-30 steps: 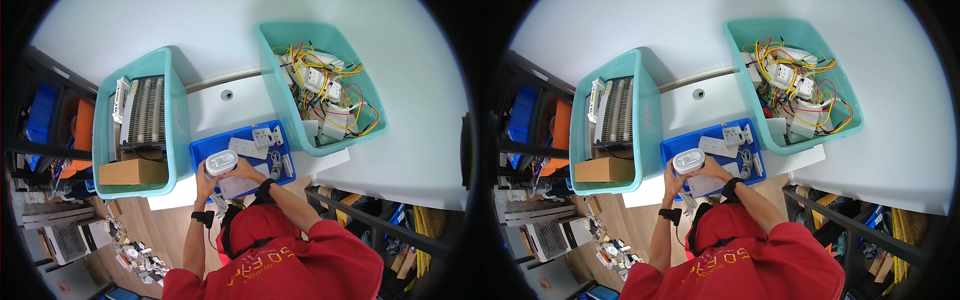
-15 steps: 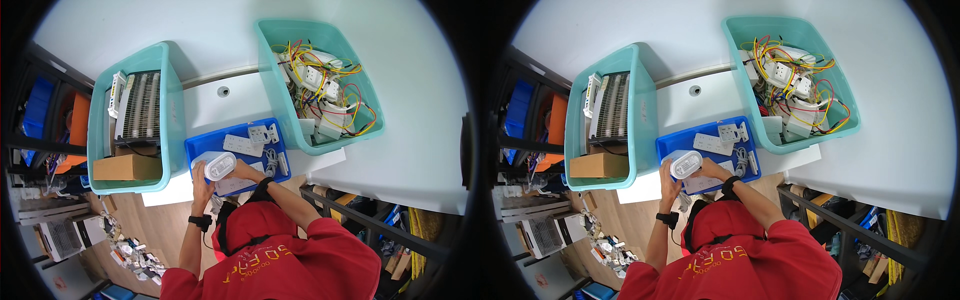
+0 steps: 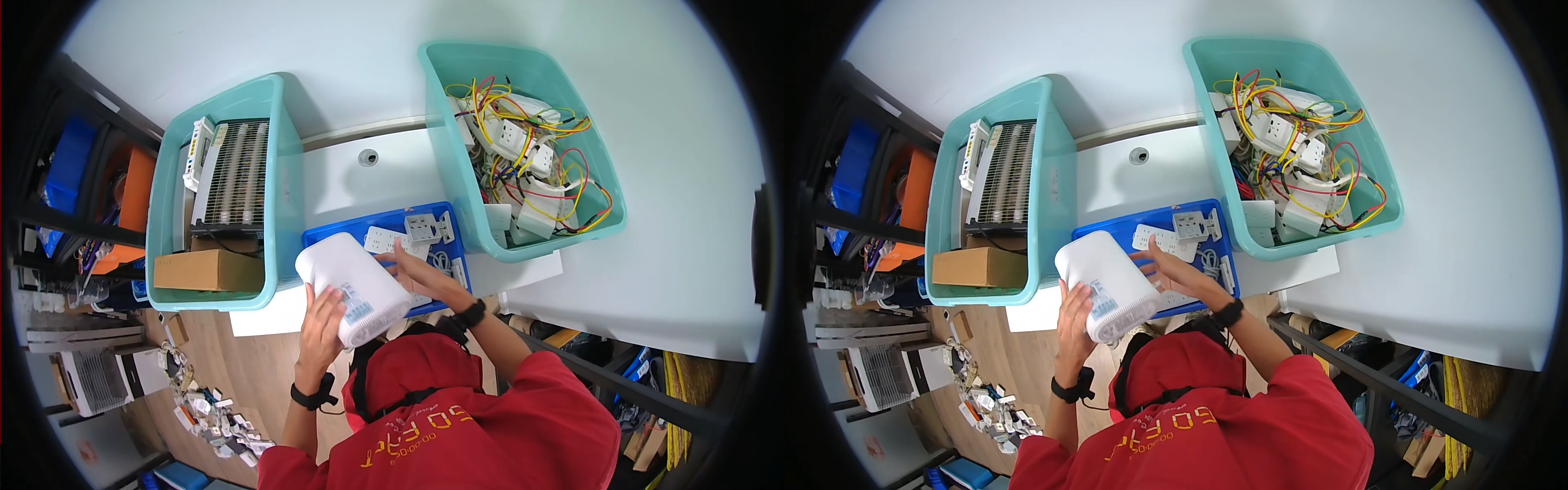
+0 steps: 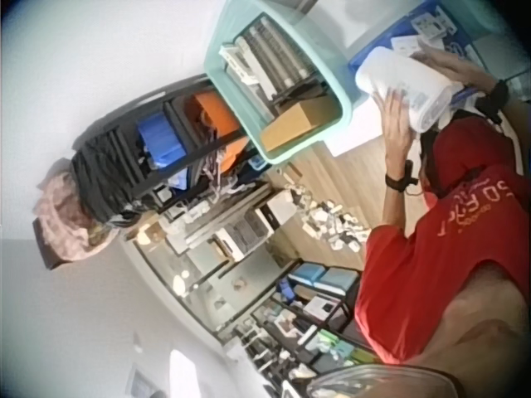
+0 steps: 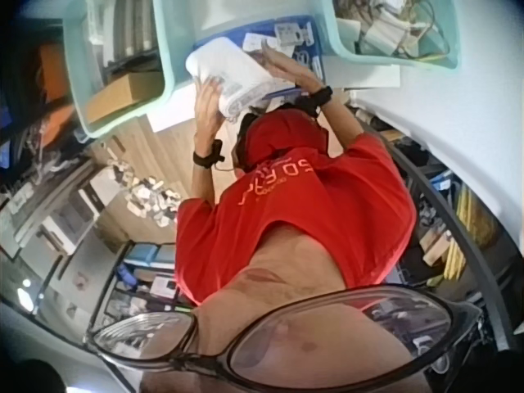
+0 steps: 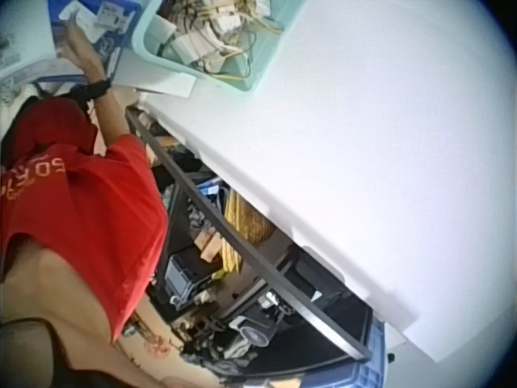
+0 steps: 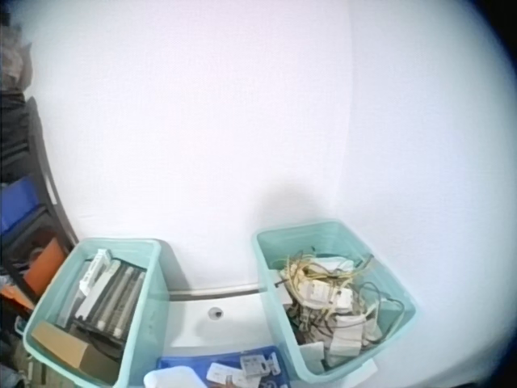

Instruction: Organizing electrical components, including power strips and faceplates, into bins and boxes.

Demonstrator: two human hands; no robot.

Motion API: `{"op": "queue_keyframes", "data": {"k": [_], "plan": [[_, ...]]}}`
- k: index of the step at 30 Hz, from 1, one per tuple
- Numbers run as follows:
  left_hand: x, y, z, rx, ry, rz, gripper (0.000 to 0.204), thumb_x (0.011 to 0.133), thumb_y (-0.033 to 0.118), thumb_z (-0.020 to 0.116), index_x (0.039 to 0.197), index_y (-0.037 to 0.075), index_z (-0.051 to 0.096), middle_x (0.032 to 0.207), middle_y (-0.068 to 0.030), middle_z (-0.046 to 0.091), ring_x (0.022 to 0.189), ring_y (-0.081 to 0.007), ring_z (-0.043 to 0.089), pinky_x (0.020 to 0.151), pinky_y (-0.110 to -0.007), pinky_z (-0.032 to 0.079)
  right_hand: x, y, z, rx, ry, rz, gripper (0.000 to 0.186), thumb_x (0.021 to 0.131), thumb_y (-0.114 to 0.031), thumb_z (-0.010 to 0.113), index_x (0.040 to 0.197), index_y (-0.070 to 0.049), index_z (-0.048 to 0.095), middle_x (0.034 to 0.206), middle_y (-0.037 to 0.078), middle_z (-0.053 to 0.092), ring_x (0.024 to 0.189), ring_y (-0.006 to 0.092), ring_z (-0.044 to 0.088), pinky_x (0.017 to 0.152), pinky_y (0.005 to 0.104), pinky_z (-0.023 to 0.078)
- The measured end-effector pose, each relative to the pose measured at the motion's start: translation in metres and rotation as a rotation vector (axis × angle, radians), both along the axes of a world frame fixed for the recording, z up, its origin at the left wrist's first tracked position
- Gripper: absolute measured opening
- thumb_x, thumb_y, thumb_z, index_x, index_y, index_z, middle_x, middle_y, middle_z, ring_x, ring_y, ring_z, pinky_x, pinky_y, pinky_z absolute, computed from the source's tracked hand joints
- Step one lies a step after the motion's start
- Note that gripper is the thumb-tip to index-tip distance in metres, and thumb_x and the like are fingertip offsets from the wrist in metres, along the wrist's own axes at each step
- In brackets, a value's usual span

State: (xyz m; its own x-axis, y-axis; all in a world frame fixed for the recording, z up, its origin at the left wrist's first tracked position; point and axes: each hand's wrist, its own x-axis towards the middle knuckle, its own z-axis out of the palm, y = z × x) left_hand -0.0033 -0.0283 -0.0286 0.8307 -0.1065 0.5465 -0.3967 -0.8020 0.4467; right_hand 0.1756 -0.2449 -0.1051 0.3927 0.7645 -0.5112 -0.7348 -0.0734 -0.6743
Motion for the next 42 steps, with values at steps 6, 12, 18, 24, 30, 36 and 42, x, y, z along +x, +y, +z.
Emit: {"op": "queue_keyframes", "data": {"k": [6, 12, 18, 24, 30, 36, 42], "plan": [[-0.025, -0.018, 0.045, 0.393, -0.039, -0.05, 0.029, 0.093, 0.02, 0.076, 0.12, 0.024, 0.066, 0.142, 0.0007, 0.066, 0.136, -0.0347, 0.059, 0.119, -0.073, 0.032, -0.029, -0.024, 0.099, 0.191, -0.146, 0.11, 0.112, 0.085, -0.038, 0.087, 0.167, -0.005, 0.019, 0.157, 0.019, 0.044, 0.144, 0.0269, 0.044, 0.118, 0.0389, 0.039], [-0.021, -0.022, 0.063, 0.023, 0.047, 0.273, 0.078, 0.084, 0.002, 0.072, 0.154, 0.005, 0.037, 0.166, -0.0215, 0.033, 0.151, -0.0444, 0.038, 0.122, -0.069, 0.029, -0.031, -0.046, 0.141, 0.12, -0.543, 0.086, 0.119, 0.073, -0.029, 0.094, 0.165, -0.005, 0.022, 0.153, 0.019, 0.048, 0.14, 0.0297, 0.049, 0.116, 0.0414, 0.042], [-0.018, -0.011, 0.147, -0.532, 0.341, 0.002, 0.143, 0.068, 0.034, 0.098, 0.169, 0.009, -0.001, 0.172, -0.0252, 0.012, 0.156, -0.0461, 0.028, 0.125, -0.059, 0.029, -0.035, -0.052, 0.185, 0.028, -0.953, 0.212, 0.088, 0.077, -0.017, 0.088, 0.152, -0.004, 0.044, 0.143, 0.015, 0.059, 0.134, 0.0319, 0.058, 0.11, 0.0464, 0.05], [-0.011, 0.003, 0.203, 0.079, 0.455, -0.101, 0.098, 0.061, 0.044, 0.098, 0.144, 0.007, 0.061, 0.145, -0.0172, 0.06, 0.134, -0.0354, 0.059, 0.106, -0.047, 0.053, -0.047, -0.031, 0.186, 0.085, -1.822, 0.026, 0.072, 0.065, -0.002, 0.081, 0.135, -0.005, 0.063, 0.133, 0.009, 0.064, 0.124, 0.0312, 0.061, 0.104, 0.0503, 0.048], [-0.02, 0.027, 0.196, 0.361, 0.313, -0.086, 0.078, 0.073, 0.039, 0.089, 0.134, 0.0, 0.06, 0.135, -0.0134, 0.067, 0.116, -0.032, 0.07, 0.101, -0.044, 0.059, -0.05, 0.005, 0.193, 0.065, -1.856, 0.018, 0.07, 0.066, -0.004, 0.082, 0.134, -0.006, 0.064, 0.135, 0.006, 0.063, 0.122, 0.0316, 0.061, 0.106, 0.0516, 0.048], [-0.035, 0.104, 0.192, 0.13, 0.217, 0.086, 0.084, 0.073, 0.044, 0.093, 0.132, -0.003, 0.057, 0.128, -0.0194, 0.071, 0.11, -0.0352, 0.074, 0.092, -0.043, 0.063, -0.058, 0.048, 0.217, -0.164, -1.831, -0.107, 0.071, 0.083, -0.012, 0.083, 0.148, -0.007, 0.055, 0.158, 0.016, 0.046, 0.139, 0.0357, 0.052, 0.116, 0.0545, 0.044], [-0.003, 0.21, 0.207, -0.39, 0.345, 0.457, 0.07, 0.079, 0.021, 0.089, 0.133, -0.008, 0.056, 0.115, -0.0246, 0.073, 0.104, -0.0324, 0.075, 0.085, -0.043, 0.064, -0.076, 0.064, 0.207, -0.441, -1.582, -0.328, 0.06, 0.093, -0.014, 0.077, 0.147, -0.003, 0.054, 0.16, 0.021, 0.041, 0.138, 0.04, 0.053, 0.109, 0.0451, 0.05]]}}
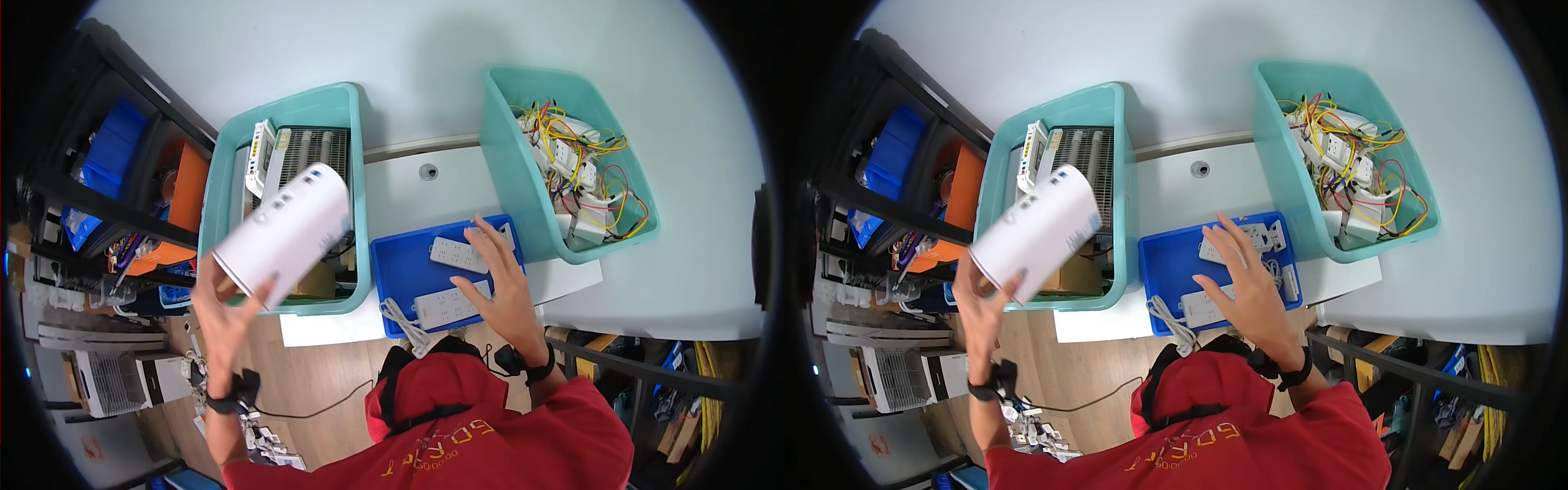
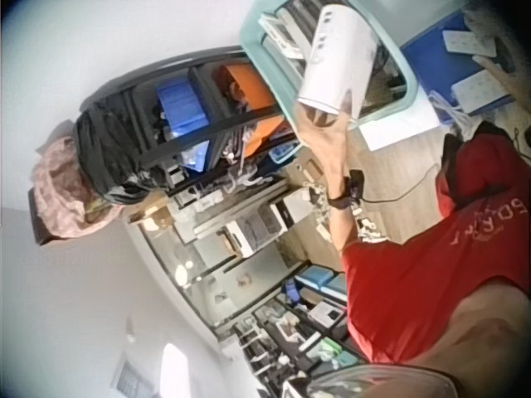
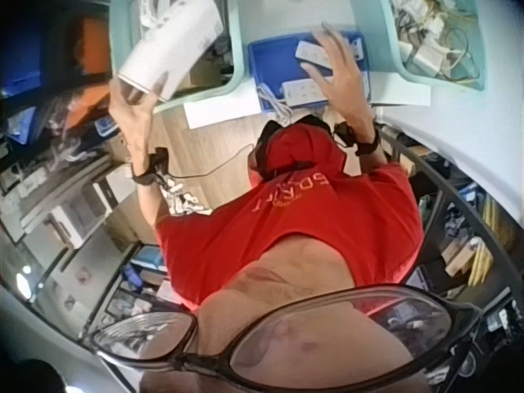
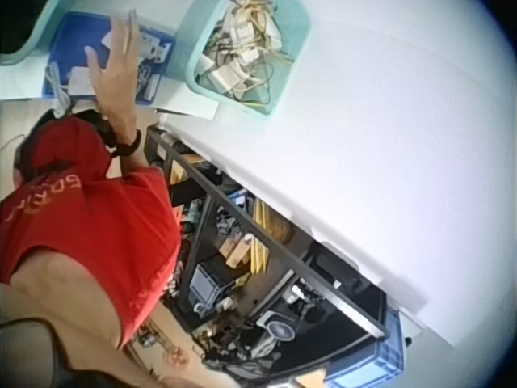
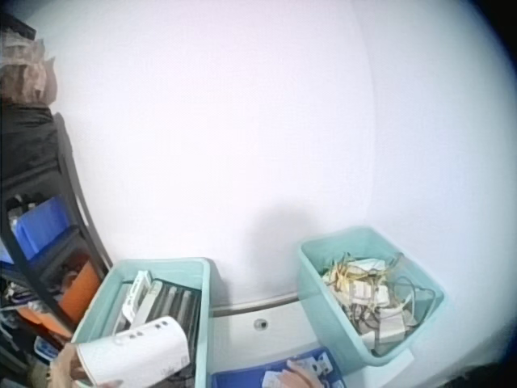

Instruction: Organizing electrical components, including power strips and faceplates, into bins and boxes.

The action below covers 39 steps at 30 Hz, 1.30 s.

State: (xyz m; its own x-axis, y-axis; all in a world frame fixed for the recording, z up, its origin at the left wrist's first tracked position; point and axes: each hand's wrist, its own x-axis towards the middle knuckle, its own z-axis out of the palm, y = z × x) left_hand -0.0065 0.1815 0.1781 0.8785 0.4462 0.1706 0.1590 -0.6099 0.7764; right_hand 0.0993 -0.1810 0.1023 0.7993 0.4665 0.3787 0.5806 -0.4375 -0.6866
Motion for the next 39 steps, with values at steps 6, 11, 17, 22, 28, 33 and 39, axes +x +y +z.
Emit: {"op": "queue_keyframes", "data": {"k": [6, 11, 17, 22, 28, 33, 39], "plan": [[0.042, 0.06, -0.001, 0.075, 0.074, -0.091, 0.068, 0.078, 0.029, 0.089, 0.125, -0.012, 0.06, 0.105, -0.0272, 0.074, 0.095, -0.0314, 0.077, 0.079, -0.04, 0.064, -0.029, 0.012, -0.018, -0.128, 0.175, -0.028, 0.053, 0.094, -0.017, 0.077, 0.142, -0.004, 0.059, 0.159, 0.021, 0.043, 0.136, 0.0403, 0.055, 0.107, 0.0456, 0.05], [0.06, 0.036, -0.017, 0.275, 0.294, -0.156, 0.074, 0.076, 0.047, 0.085, 0.117, -0.012, 0.065, 0.089, -0.0276, 0.075, 0.079, -0.0358, 0.079, 0.075, -0.04, 0.062, -0.046, 0.017, -0.023, -0.131, 0.219, -0.126, 0.054, 0.089, -0.013, 0.081, 0.138, -0.004, 0.06, 0.159, 0.02, 0.045, 0.137, 0.0396, 0.054, 0.111, 0.045, 0.047], [0.081, 0.023, -0.059, 0.422, 0.388, -0.322, 0.063, 0.083, 0.049, 0.077, 0.104, -0.009, 0.064, 0.082, -0.031, 0.072, 0.078, -0.0477, 0.074, 0.073, -0.051, 0.06, -0.057, 0.028, -0.032, -0.133, 0.21, -0.163, 0.049, 0.093, -0.019, 0.079, 0.138, -0.007, 0.062, 0.157, 0.018, 0.047, 0.124, 0.0349, 0.064, 0.099, 0.0423, 0.054], [0.092, -0.004, -0.102, 0.544, 0.543, -0.367, 0.068, 0.081, 0.049, 0.079, 0.113, -0.009, 0.062, 0.087, -0.0302, 0.073, 0.081, -0.0474, 0.074, 0.074, -0.052, 0.061, -0.059, 0.036, -0.036, -0.187, 0.226, -0.157, 0.047, 0.093, -0.019, 0.079, 0.136, -0.007, 0.063, 0.155, 0.018, 0.048, 0.113, 0.0323, 0.068, 0.091, 0.0417, 0.057], [0.094, -0.017, -0.144, 0.584, 0.623, -0.408, 0.074, 0.077, 0.048, 0.082, 0.118, -0.009, 0.057, 0.096, -0.0304, 0.073, 0.087, -0.0468, 0.074, 0.078, -0.051, 0.062, -0.059, 0.032, -0.045, -0.191, 0.275, -0.118, 0.044, 0.095, -0.02, 0.077, 0.135, -0.007, 0.064, 0.152, 0.017, 0.051, 0.111, 0.0329, 0.069, 0.087, 0.042, 0.058], [0.091, -0.017, -0.159, 0.611, 0.578, -0.405, 0.08, 0.081, 0.053, 0.078, 0.121, -0.012, 0.055, 0.093, -0.0307, 0.071, 0.083, -0.0485, 0.072, 0.076, -0.052, 0.061, -0.057, 0.026, -0.042, -0.256, 0.304, -0.112, 0.044, 0.096, -0.022, 0.076, 0.135, -0.007, 0.063, 0.15, 0.018, 0.053, 0.11, 0.0341, 0.069, 0.086, 0.0428, 0.059], [0.084, -0.007, -0.153, 0.51, 0.591, -0.422, 0.087, 0.087, 0.055, 0.075, 0.13, -0.017, 0.051, 0.115, -0.0365, 0.066, 0.096, -0.0495, 0.071, 0.085, -0.051, 0.059, -0.055, 0.015, -0.051, -0.299, 0.409, -0.124, 0.044, 0.095, -0.028, 0.077, 0.135, -0.012, 0.064, 0.149, 0.012, 0.056, 0.124, 0.0339, 0.064, 0.097, 0.043, 0.055]]}}
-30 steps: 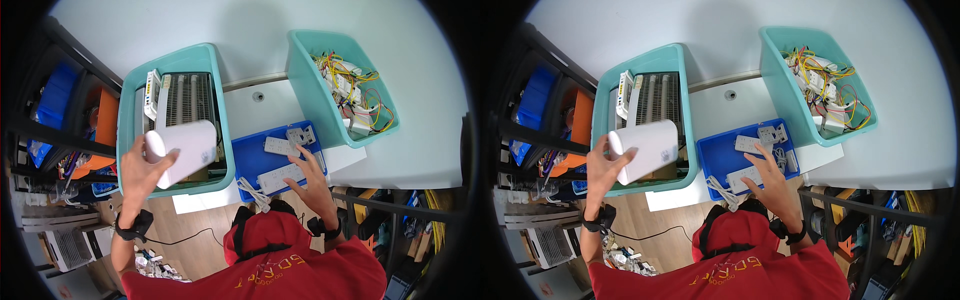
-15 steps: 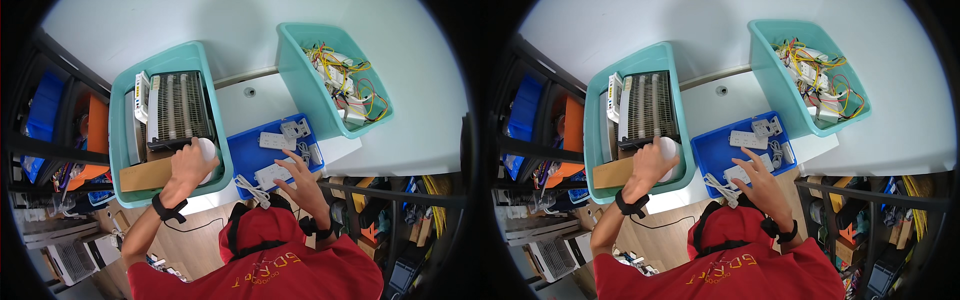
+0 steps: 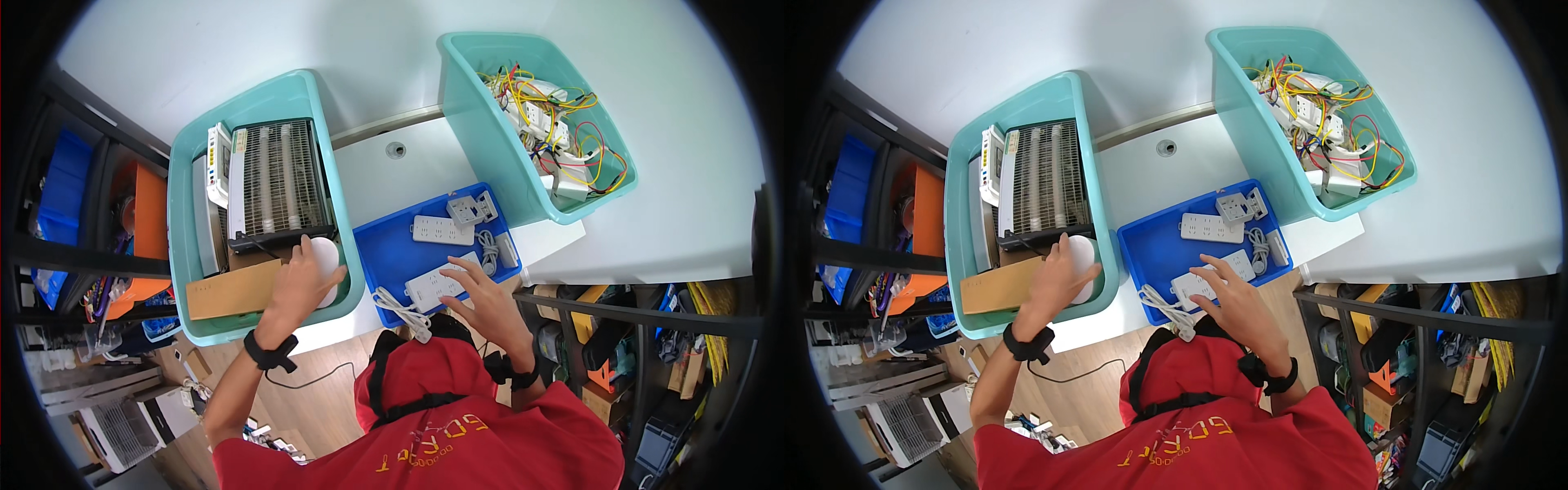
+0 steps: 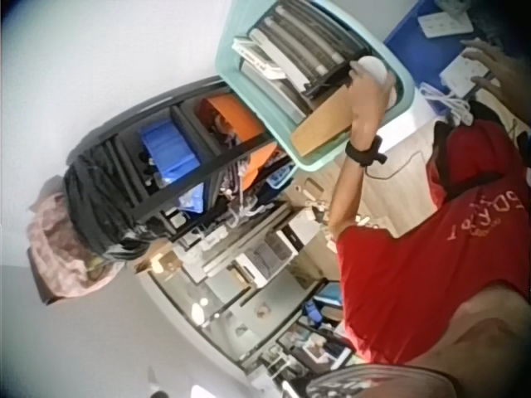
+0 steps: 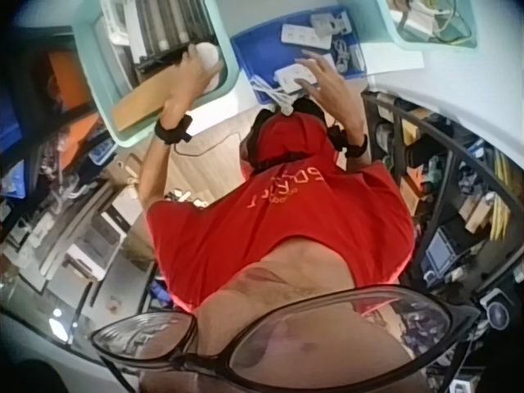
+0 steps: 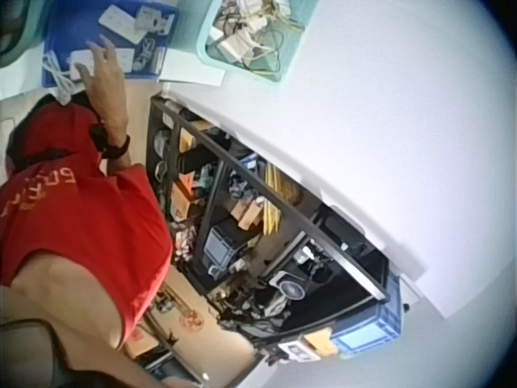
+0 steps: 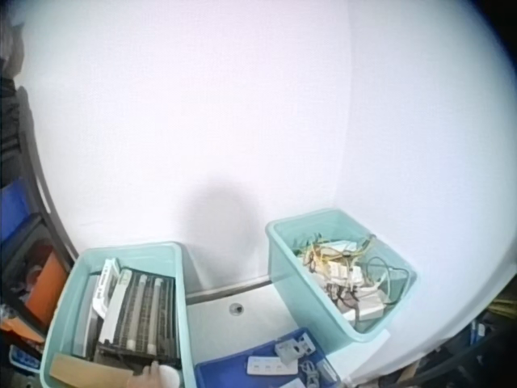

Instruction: Organizing electrical components, including power strips and faceplates, into bins and boxes.

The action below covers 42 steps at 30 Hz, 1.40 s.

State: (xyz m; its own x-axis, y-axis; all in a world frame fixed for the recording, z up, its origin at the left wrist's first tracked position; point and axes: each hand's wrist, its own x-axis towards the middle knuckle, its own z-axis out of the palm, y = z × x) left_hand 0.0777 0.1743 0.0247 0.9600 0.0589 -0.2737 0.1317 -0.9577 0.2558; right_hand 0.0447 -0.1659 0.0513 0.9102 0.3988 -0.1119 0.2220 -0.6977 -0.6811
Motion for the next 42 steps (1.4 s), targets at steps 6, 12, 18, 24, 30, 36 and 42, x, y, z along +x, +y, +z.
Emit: {"op": "queue_keyframes", "data": {"k": [6, 12, 18, 24, 30, 36, 42], "plan": [[-0.023, 0.018, 0.02, -0.374, -0.036, -0.086, 0.088, 0.095, 0.04, 0.074, 0.152, -0.015, 0.037, 0.136, -0.0368, 0.057, 0.121, -0.0499, 0.061, 0.102, -0.047, 0.052, 0.004, -0.028, -0.007, -0.063, 0.05, -0.047, 0.044, 0.098, -0.027, 0.073, 0.135, -0.006, 0.062, 0.144, 0.014, 0.059, 0.127, 0.037, 0.061, 0.104, 0.0438, 0.051], [-0.08, -0.02, 0.02, -0.132, -0.416, -0.027, 0.052, 0.099, 0.012, 0.069, 0.148, 0.003, 0.055, 0.15, -0.0251, 0.053, 0.135, -0.0443, 0.054, 0.112, -0.048, 0.047, 0.011, -0.069, -0.026, -0.112, -0.006, -0.082, 0.044, 0.099, -0.028, 0.07, 0.134, -0.004, 0.06, 0.132, 0.015, 0.064, 0.118, 0.0392, 0.063, 0.097, 0.0441, 0.052], [-0.121, -0.095, 0.006, -0.37, -0.727, -0.095, 0.042, 0.085, 0.002, 0.077, 0.126, 0.0, 0.067, 0.118, -0.0179, 0.069, 0.109, -0.0356, 0.068, 0.092, -0.045, 0.056, 0.035, -0.112, -0.035, -0.217, 0.008, -0.082, 0.042, 0.098, -0.024, 0.071, 0.133, -0.002, 0.06, 0.124, 0.02, 0.066, 0.113, 0.0422, 0.063, 0.095, 0.0463, 0.052], [-0.125, -0.16, -0.053, -0.419, -0.238, 0.047, 0.038, 0.092, 0.016, 0.072, 0.125, -0.002, 0.065, 0.114, -0.021, 0.068, 0.103, -0.0394, 0.066, 0.09, -0.046, 0.055, 0.068, -0.151, -0.04, -0.184, -0.063, -0.01, 0.041, 0.098, -0.024, 0.07, 0.132, -0.003, 0.06, 0.122, 0.021, 0.067, 0.109, 0.0432, 0.064, 0.093, 0.048, 0.051], [-0.14, -0.184, -0.143, -0.204, -0.133, 0.185, 0.056, 0.092, 0.023, 0.073, 0.137, -0.004, 0.053, 0.131, -0.0288, 0.057, 0.112, -0.0461, 0.061, 0.094, -0.051, 0.053, 0.085, -0.207, -0.053, -0.19, -0.065, -0.01, 0.042, 0.099, -0.024, 0.069, 0.133, -0.001, 0.058, 0.12, 0.023, 0.067, 0.108, 0.0444, 0.063, 0.092, 0.0484, 0.051], [-0.133, -0.206, -0.176, -0.151, 0.115, 0.529, 0.095, 0.092, 0.046, 0.076, 0.152, -0.011, 0.03, 0.138, -0.0369, 0.052, 0.121, -0.0529, 0.06, 0.095, -0.058, 0.053, 0.088, -0.25, -0.09, -0.212, -0.021, 0.002, 0.043, 0.097, -0.024, 0.071, 0.133, -0.003, 0.06, 0.124, 0.023, 0.067, 0.108, 0.0407, 0.067, 0.093, 0.0479, 0.053], [-0.142, -0.199, -0.243, -0.295, 0.339, 0.85, 0.104, 0.085, 0.062, 0.078, 0.143, -0.016, 0.043, 0.117, -0.0338, 0.069, 0.096, -0.0388, 0.076, 0.065, -0.042, 0.064, 0.081, -0.255, -0.128, -0.228, 0.007, 0.183, 0.045, 0.097, -0.027, 0.07, 0.132, -0.003, 0.057, 0.112, 0.022, 0.069, 0.101, 0.044, 0.068, 0.086, 0.05, 0.055]]}}
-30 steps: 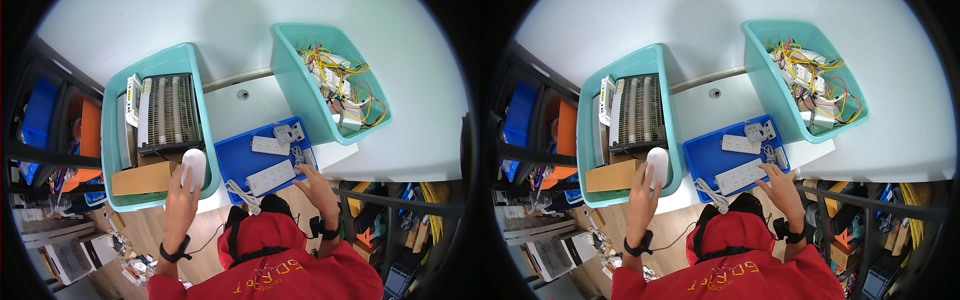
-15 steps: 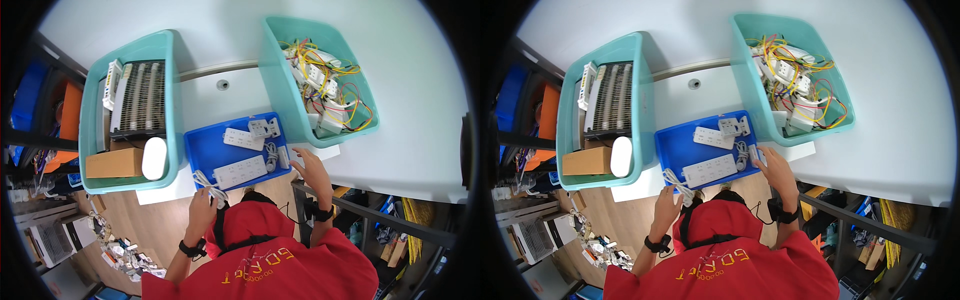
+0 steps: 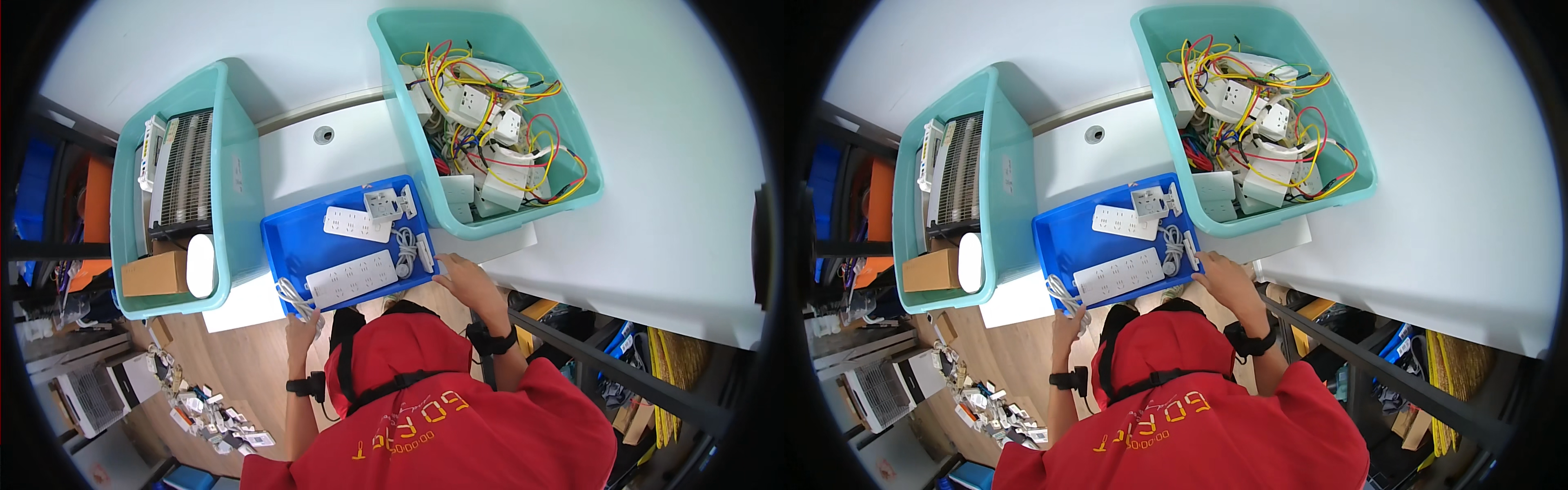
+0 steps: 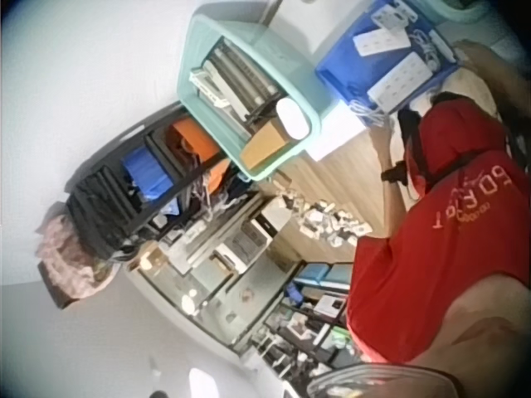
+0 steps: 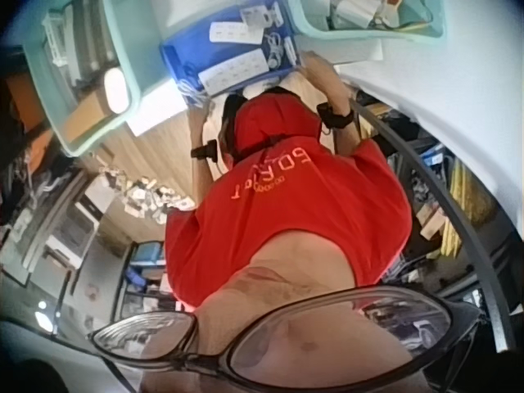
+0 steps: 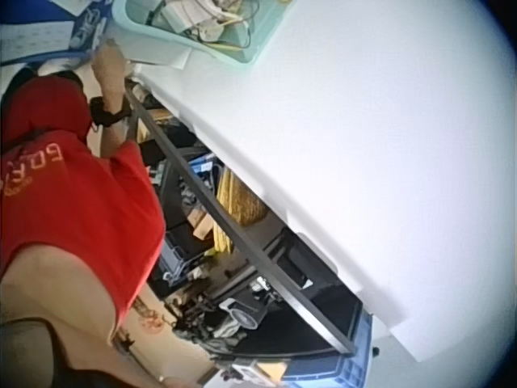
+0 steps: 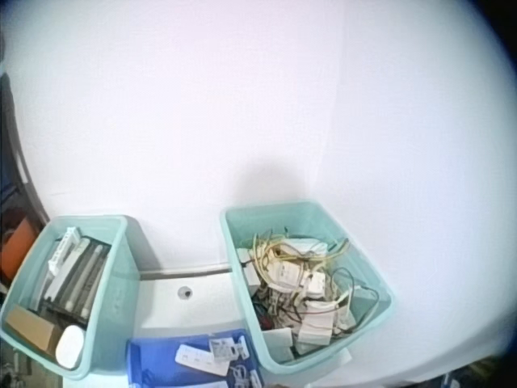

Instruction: Organizing electrical components, including power strips and faceplates, into bins and boxes.

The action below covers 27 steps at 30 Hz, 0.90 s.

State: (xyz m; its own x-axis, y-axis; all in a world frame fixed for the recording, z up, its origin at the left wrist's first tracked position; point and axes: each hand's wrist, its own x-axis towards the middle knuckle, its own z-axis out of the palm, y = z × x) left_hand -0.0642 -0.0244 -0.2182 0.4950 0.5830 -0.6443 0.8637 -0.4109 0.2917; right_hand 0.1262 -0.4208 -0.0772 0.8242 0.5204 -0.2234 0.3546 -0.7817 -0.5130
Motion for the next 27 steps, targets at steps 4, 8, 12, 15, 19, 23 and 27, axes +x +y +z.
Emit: {"op": "queue_keyframes", "data": {"k": [4, 8, 12, 15, 19, 23, 27], "plan": [[-0.005, -0.013, -0.01, -0.06, -0.105, 0.174, 0.092, 0.081, 0.067, 0.077, 0.12, -0.015, 0.062, 0.11, -0.0384, 0.07, 0.103, -0.0484, 0.072, 0.087, -0.052, 0.058, 0.0, 0.002, -0.013, -0.017, 0.083, 0.06, 0.043, 0.096, -0.027, 0.071, 0.129, -0.002, 0.058, 0.109, 0.023, 0.069, 0.1, 0.0443, 0.068, 0.085, 0.0498, 0.055], [0.021, -0.031, 0.008, -0.212, -0.13, 0.307, 0.073, 0.083, 0.05, 0.084, 0.109, -0.015, 0.065, 0.099, -0.0275, 0.073, 0.077, -0.0308, 0.076, 0.061, -0.041, 0.06, -0.003, -0.009, -0.022, 0.054, 0.059, 0.071, 0.038, 0.095, -0.025, 0.071, 0.123, -0.001, 0.06, 0.106, 0.022, 0.068, 0.097, 0.0444, 0.068, 0.083, 0.05, 0.055], [0.002, -0.002, -0.008, -0.653, -0.296, 0.516, 0.039, 0.091, 0.025, 0.08, 0.102, -0.01, 0.067, 0.089, -0.0173, 0.072, 0.063, -0.0268, 0.071, 0.062, -0.04, 0.063, -0.004, 0.0, -0.028, 0.08, 0.051, 0.129, 0.037, 0.094, -0.024, 0.071, 0.121, -0.001, 0.061, 0.105, 0.022, 0.068, 0.097, 0.044, 0.068, 0.084, 0.0499, 0.055], [0.005, 0.003, -0.007, -0.803, -0.242, 0.622, 0.026, 0.093, 0.012, 0.074, 0.104, -0.009, 0.065, 0.09, -0.0166, 0.07, 0.067, -0.0279, 0.071, 0.068, -0.041, 0.066, -0.007, -0.001, -0.035, 0.055, 0.055, 0.128, 0.037, 0.094, -0.025, 0.071, 0.121, -0.001, 0.061, 0.106, 0.022, 0.068, 0.098, 0.0434, 0.068, 0.085, 0.0496, 0.055], [0.008, 0.0, 0.007, -0.966, -0.294, 0.654, 0.021, 0.093, 0.007, 0.067, 0.106, -0.009, 0.064, 0.097, -0.0191, 0.07, 0.085, -0.0308, 0.073, 0.083, -0.043, 0.066, -0.003, 0.008, -0.037, 0.069, 0.028, 0.143, 0.039, 0.094, -0.023, 0.072, 0.124, -0.001, 0.06, 0.107, 0.022, 0.068, 0.098, 0.0431, 0.068, 0.085, 0.0494, 0.055], [0.007, -0.007, 0.03, -1.034, -0.38, 0.618, 0.03, 0.095, 0.005, 0.065, 0.119, -0.01, 0.057, 0.108, -0.0205, 0.069, 0.096, -0.034, 0.073, 0.094, -0.046, 0.064, 0.003, 0.037, -0.067, 0.145, 0.104, 0.2, 0.055, 0.089, -0.02, 0.078, 0.135, -0.001, 0.055, 0.116, 0.024, 0.068, 0.108, 0.0443, 0.066, 0.091, 0.0491, 0.054], [-0.002, -0.014, 0.058, -0.975, -0.485, 0.432, 0.045, 0.093, 0.003, 0.068, 0.134, -0.007, 0.051, 0.118, -0.0214, 0.068, 0.102, -0.0325, 0.074, 0.095, -0.043, 0.063, 0.01, 0.092, -0.072, 0.222, 0.249, 0.326, 0.103, 0.073, -0.027, 0.092, 0.157, -0.003, 0.038, 0.148, 0.029, 0.053, 0.137, 0.0442, 0.051, 0.116, 0.049, 0.041]]}}
